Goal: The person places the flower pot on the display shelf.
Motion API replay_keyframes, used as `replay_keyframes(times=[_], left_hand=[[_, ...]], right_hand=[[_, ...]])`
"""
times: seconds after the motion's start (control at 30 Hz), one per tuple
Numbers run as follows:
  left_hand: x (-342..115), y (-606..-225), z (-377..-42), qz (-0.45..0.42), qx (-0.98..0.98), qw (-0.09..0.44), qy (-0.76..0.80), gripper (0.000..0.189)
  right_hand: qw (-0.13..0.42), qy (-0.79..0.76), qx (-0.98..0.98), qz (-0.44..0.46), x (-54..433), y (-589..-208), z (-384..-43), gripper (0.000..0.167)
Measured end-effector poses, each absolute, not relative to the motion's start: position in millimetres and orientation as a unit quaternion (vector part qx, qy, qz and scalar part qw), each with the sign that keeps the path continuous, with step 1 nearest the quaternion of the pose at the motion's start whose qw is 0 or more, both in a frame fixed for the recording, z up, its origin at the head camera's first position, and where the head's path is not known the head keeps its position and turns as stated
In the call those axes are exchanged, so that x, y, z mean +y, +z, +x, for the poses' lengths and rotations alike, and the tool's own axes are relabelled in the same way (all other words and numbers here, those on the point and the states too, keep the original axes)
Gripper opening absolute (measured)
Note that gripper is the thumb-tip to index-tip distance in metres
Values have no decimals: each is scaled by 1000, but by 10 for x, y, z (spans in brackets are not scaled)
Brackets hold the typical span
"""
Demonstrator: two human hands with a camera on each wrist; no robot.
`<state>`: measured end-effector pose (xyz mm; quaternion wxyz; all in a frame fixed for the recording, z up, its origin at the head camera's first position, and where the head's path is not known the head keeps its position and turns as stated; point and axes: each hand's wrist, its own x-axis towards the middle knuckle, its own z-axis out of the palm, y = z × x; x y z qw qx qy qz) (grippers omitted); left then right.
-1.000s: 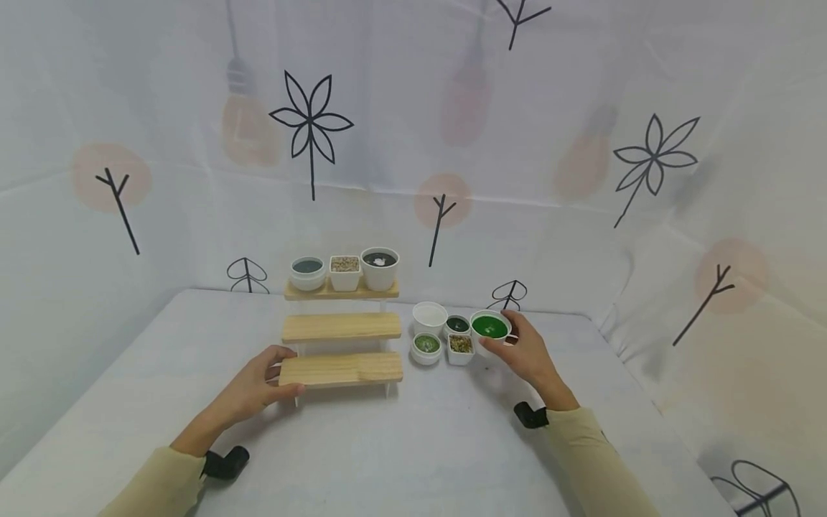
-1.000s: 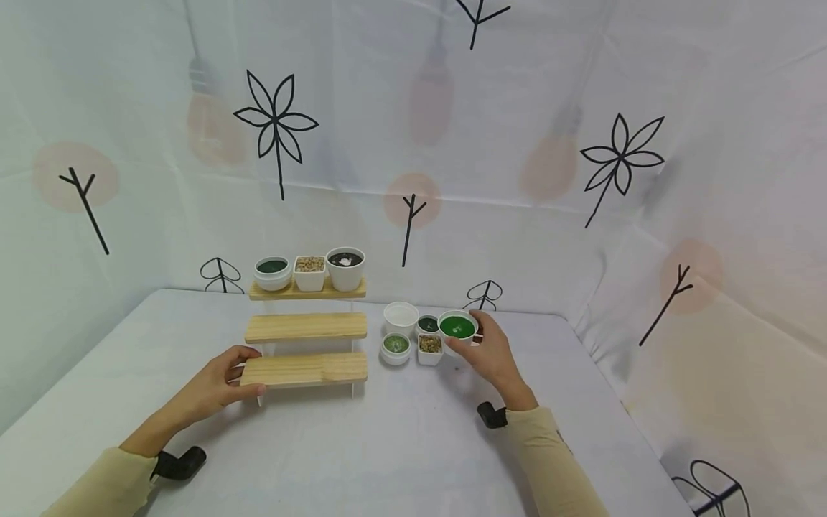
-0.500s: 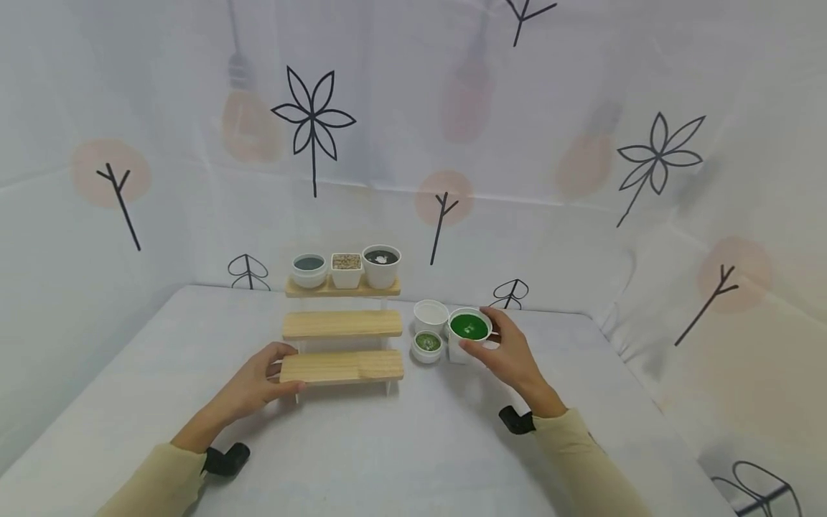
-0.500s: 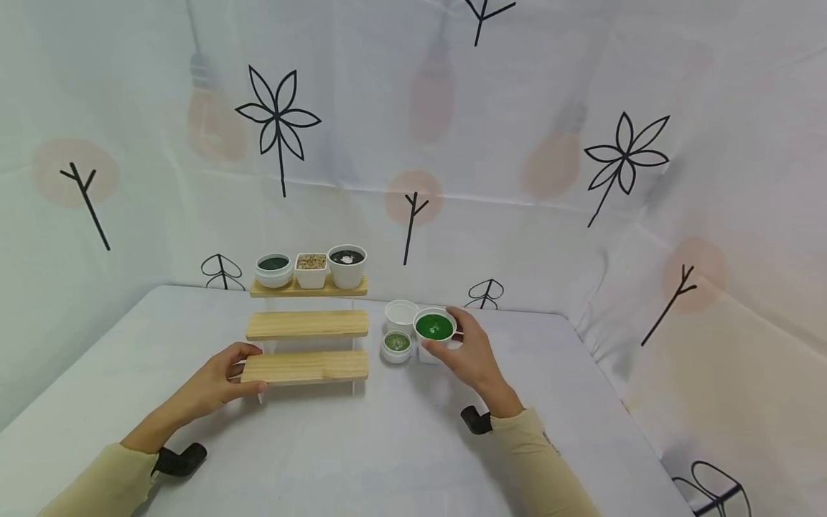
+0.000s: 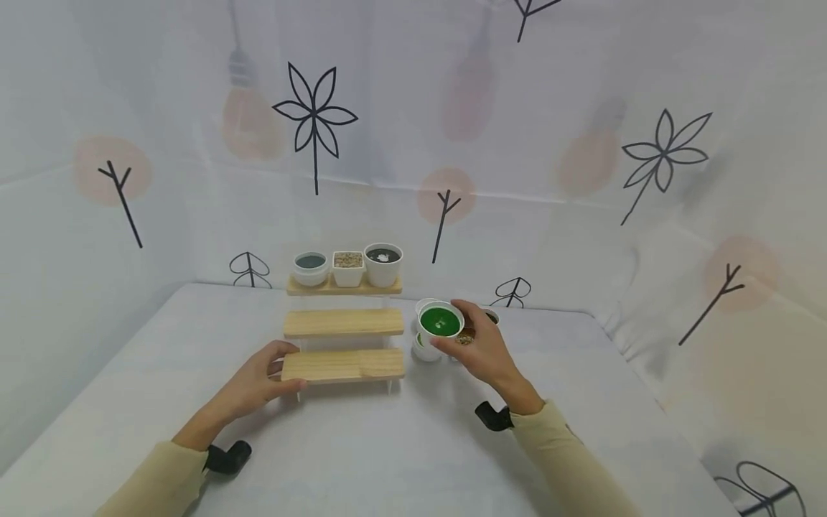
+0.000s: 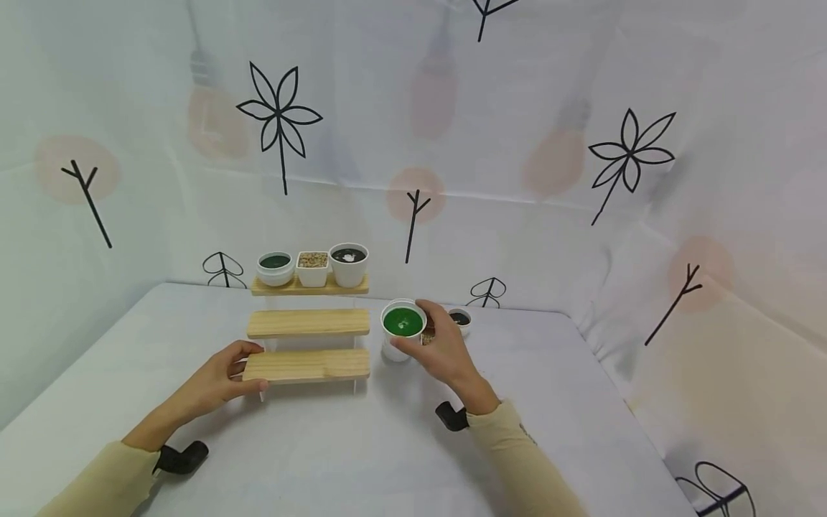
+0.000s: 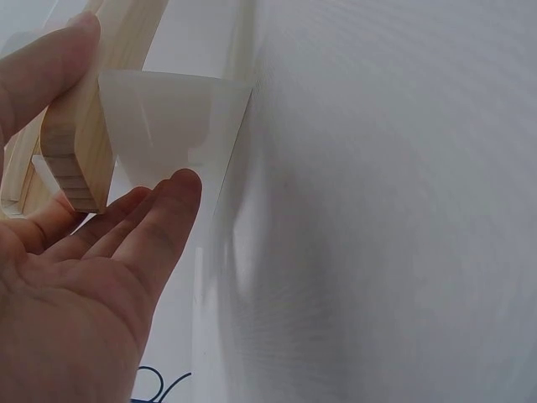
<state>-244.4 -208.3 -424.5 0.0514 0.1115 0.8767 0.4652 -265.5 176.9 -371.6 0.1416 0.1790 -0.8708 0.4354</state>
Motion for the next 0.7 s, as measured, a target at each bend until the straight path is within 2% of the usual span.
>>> replay_keyframes(times=[0.7], left_hand=[[-2072,-4234,-2451,108,876,56,467,77]], right_hand=[[121,514,-808,263,751,-3550,-2727,72]])
